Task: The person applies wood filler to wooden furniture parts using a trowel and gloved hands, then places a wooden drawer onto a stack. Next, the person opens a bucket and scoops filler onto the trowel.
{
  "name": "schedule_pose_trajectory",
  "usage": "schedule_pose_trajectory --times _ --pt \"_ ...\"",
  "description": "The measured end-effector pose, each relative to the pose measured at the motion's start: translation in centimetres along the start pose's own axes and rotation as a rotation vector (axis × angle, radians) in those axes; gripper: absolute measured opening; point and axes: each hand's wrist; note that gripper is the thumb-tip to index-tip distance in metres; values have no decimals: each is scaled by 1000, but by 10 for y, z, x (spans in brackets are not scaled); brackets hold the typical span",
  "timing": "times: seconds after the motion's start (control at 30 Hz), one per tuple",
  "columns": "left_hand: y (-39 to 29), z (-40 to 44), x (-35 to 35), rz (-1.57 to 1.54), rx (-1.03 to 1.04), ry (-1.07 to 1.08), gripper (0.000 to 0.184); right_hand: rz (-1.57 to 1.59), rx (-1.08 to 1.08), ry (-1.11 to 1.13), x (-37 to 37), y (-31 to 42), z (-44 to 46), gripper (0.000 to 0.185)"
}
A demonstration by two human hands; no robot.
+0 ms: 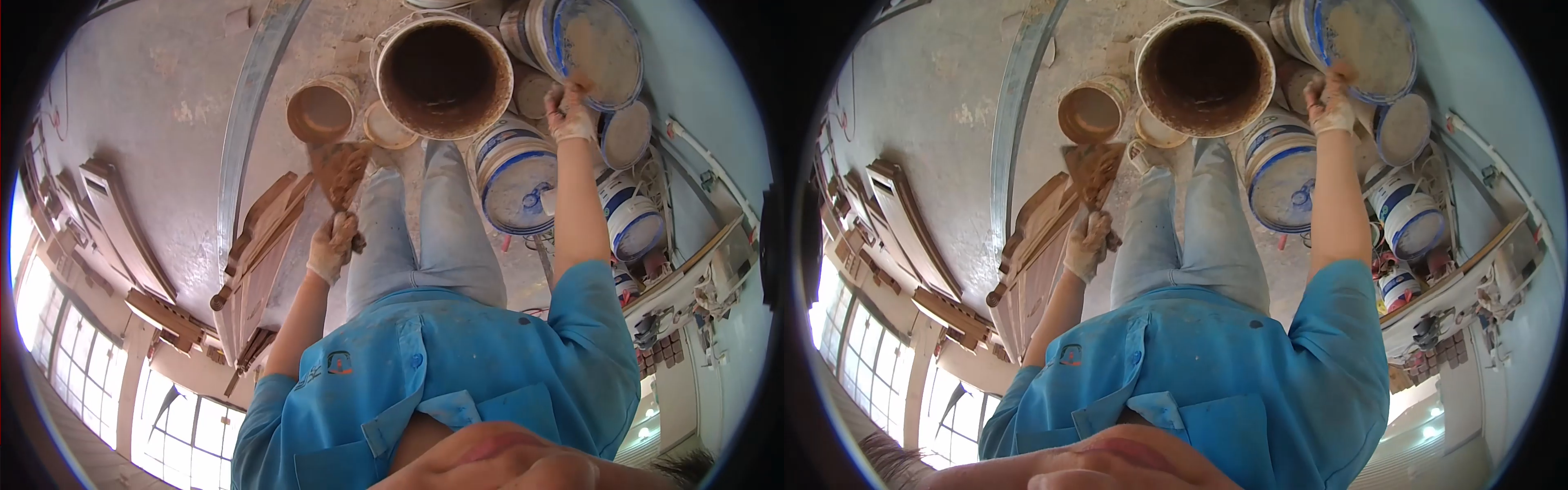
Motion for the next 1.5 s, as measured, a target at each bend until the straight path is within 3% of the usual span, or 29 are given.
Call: schedule_pose_trajectory --times 0.07,0.17,0.23,0.33,0.47,0.67,0.8,1.0,1.2,1.3,1.4,1.5 --pt "3 22 2 46 22 99 32 -71 144 -178 73 -17 -57 19" --pt "-27 34 38 102 71 108 32 -119 300 -244 93 -78 -133 23" --pt "-31 49 54 152 120 108 34 -79 440 -222 127 -102 -182 23" --pt "-20 75 66 -31 132 119 33 -161 603 29 186 -108 -217 22" --pt "-4 99 71 266 439 80 34 74 809 -148 196 -116 -229 19" --pt "-19 80 86 374 338 137 36 301 846 -234 190 -132 -223 20" --pt "-5 91 87 597 660 -33 41 424 839 -202 187 -144 -207 20" --pt "2 91 94 715 395 18 40 548 755 -140 164 -150 -163 20" --pt "11 93 107 482 195 109 40 549 620 -154 115 -130 -96 21" --pt "5 106 105 167 47 185 44 451 658 -141 113 -116 -120 21" --pt "-18 105 106 219 1 235 46 337 783 -152 126 -112 -162 21" --pt "-38 105 110 278 -35 298 49 501 883 -73 139 -117 -182 21"
Point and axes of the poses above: each hand's wrist, its own z-axis towards the middle knuckle, its own x-axis out of the palm, y = z × x, and after that the axes turned 6 degrees about -x, right-handed
